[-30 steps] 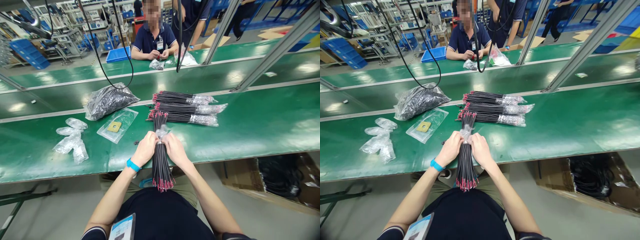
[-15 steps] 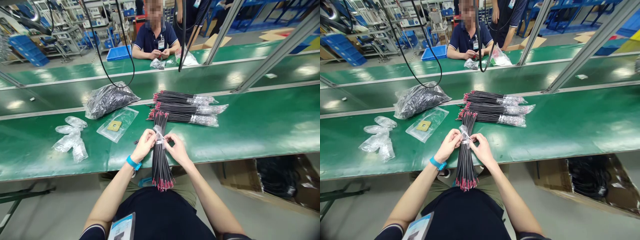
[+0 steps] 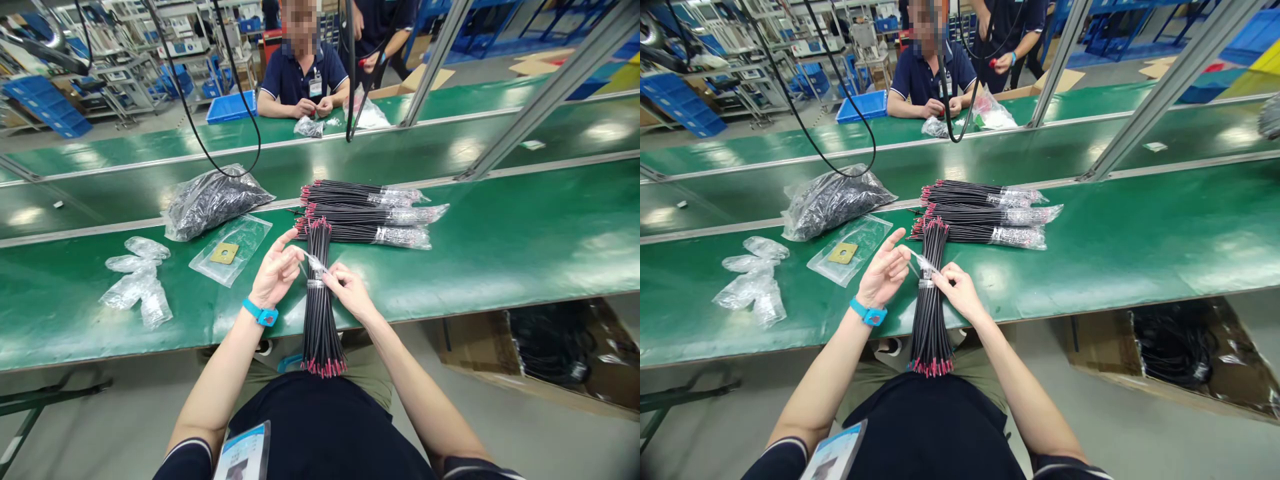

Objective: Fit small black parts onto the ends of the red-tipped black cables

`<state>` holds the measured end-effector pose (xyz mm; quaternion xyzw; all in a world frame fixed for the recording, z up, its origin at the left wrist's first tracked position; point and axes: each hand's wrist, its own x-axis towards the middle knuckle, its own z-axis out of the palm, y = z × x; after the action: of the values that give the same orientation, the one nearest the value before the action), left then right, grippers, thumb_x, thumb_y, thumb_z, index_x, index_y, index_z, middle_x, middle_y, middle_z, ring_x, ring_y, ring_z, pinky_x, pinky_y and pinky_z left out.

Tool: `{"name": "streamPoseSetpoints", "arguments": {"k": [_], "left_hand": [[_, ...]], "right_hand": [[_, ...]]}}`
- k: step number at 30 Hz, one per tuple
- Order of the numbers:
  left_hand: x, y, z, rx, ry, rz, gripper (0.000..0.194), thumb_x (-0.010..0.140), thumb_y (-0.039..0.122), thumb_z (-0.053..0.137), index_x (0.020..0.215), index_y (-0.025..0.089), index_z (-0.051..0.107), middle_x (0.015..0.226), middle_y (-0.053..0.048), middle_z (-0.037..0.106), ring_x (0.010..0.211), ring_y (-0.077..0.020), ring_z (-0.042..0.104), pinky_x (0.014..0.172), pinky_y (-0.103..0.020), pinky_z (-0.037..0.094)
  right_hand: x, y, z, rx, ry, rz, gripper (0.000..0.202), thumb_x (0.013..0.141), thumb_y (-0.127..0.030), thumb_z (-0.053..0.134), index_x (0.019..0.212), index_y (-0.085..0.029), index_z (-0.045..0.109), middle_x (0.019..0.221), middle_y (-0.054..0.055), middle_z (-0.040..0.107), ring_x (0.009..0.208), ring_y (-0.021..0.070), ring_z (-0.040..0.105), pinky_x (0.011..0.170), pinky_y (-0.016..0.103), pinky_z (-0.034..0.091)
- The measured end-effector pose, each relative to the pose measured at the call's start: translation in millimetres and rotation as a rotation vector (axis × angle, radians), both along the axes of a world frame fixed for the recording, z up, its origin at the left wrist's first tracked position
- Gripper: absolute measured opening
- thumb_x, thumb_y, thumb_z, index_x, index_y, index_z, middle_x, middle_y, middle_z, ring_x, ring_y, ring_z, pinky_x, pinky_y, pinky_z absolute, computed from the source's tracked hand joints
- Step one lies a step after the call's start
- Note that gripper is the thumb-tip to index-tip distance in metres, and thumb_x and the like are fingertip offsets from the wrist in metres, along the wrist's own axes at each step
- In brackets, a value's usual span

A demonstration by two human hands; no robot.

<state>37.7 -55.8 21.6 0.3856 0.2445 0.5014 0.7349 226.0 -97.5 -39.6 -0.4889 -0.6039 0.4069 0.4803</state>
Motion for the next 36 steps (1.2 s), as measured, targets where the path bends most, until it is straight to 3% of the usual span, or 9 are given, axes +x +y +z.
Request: {"name": "streamPoseSetpoints", "arguments": {"k": [4, 12, 17, 21, 25, 28, 32, 34, 36], "left_hand": [[5, 9, -1.0, -0.015, -0.029, 0.038, 0.044, 0.083, 0.022, 0.070, 0.126, 0.023, 0.059, 0.073, 0.004, 0.056, 0.044, -0.0014, 0.021, 0.038, -0.014, 0.021], [7, 16, -5.7, -0.033, -0.100, 0.157, 0.031, 0.085, 0.020, 0.066, 0.116, 0.024, 0.064, 0.074, 0.004, 0.055, 0.045, -0.0024, 0.021, 0.040, -0.014, 0.024], [3, 14, -11.3, -0.041, -0.094, 0.195, 0.025, 0.080, 0.023, 0.072, 0.105, 0.022, 0.067, 0.070, 0.005, 0.054, 0.046, -0.0018, 0.023, 0.041, -0.013, 0.023], [-9, 11, -6.3, 0.127, 0.265, 0.138, 0.029, 0.081, 0.032, 0.072, 0.107, 0.019, 0.069, 0.060, 0.006, 0.045, 0.046, -0.0036, 0.026, 0.042, -0.016, 0.022], [-12, 3, 8.1, 0.492, 0.866, 0.131, 0.026, 0.078, 0.028, 0.074, 0.102, 0.018, 0.073, 0.063, 0.003, 0.053, 0.057, -0.0085, 0.043, 0.055, -0.020, 0.034], [1, -10, 16.8, 0.611, 0.979, 0.249, 0.014, 0.085, 0.028, 0.065, 0.089, 0.019, 0.075, 0.074, -0.002, 0.066, 0.061, -0.0115, 0.051, 0.059, -0.023, 0.038], [16, -18, 20.0, 0.622, 0.872, 0.172, 0.018, 0.086, 0.031, 0.064, 0.079, 0.018, 0.073, 0.076, -0.004, 0.069, 0.068, -0.0138, 0.057, 0.063, -0.024, 0.042], [10, -8, 16.0, 0.504, 0.802, 0.287, 0.028, 0.086, 0.038, 0.064, 0.069, 0.016, 0.068, 0.065, -0.002, 0.062, 0.060, -0.0111, 0.053, 0.056, -0.022, 0.039], [-3, 7, 9.1, 0.232, 0.666, 0.491, 0.041, 0.089, 0.048, 0.057, 0.064, 0.015, 0.059, 0.053, 0.002, 0.047, 0.045, -0.0066, 0.037, 0.044, -0.019, 0.028]], "right_hand": [[2, 0, 0.3, 0.009, -0.014, -0.065, 0.050, 0.094, -0.051, 0.051, 0.058, -0.017, 0.054, 0.070, 0.000, 0.051, 0.070, 0.0123, 0.050, 0.071, 0.026, 0.039], [1, -2, -1.8, 0.016, 0.041, -0.183, 0.053, 0.096, -0.051, 0.045, 0.054, -0.018, 0.046, 0.062, 0.001, 0.055, 0.065, 0.0130, 0.053, 0.069, 0.027, 0.040], [0, -7, -2.7, 0.030, -0.199, -0.296, 0.049, 0.098, -0.042, 0.044, 0.055, -0.018, 0.049, 0.061, 0.001, 0.052, 0.062, 0.0121, 0.049, 0.066, 0.026, 0.037], [3, -12, 3.0, 0.121, -0.384, -0.421, 0.045, 0.096, -0.032, 0.047, 0.053, -0.019, 0.048, 0.061, 0.001, 0.049, 0.058, 0.0121, 0.043, 0.064, 0.028, 0.034], [1, -14, 21.7, 0.225, -0.175, -0.389, 0.037, 0.094, -0.032, 0.053, 0.060, -0.019, 0.063, 0.075, 0.003, 0.061, 0.073, 0.0143, 0.057, 0.073, 0.027, 0.043], [-11, -16, 36.5, 0.216, -0.039, -0.277, 0.032, 0.093, -0.032, 0.054, 0.065, -0.020, 0.067, 0.079, 0.003, 0.064, 0.080, 0.0152, 0.060, 0.077, 0.028, 0.046], [-19, -18, 42.6, 0.182, -0.013, -0.134, 0.031, 0.088, -0.031, 0.056, 0.059, -0.018, 0.057, 0.064, 0.000, 0.054, 0.064, 0.0125, 0.051, 0.065, 0.026, 0.041], [-12, -16, 37.8, 0.165, 0.017, -0.152, 0.040, 0.086, -0.033, 0.058, 0.051, -0.018, 0.044, 0.056, -0.002, 0.042, 0.056, 0.0103, 0.040, 0.057, 0.025, 0.035], [-1, -13, 28.5, 0.103, 0.141, -0.228, 0.050, 0.086, -0.038, 0.060, 0.049, -0.019, 0.032, 0.052, -0.003, 0.032, 0.052, 0.0086, 0.031, 0.053, 0.025, 0.029]]}}
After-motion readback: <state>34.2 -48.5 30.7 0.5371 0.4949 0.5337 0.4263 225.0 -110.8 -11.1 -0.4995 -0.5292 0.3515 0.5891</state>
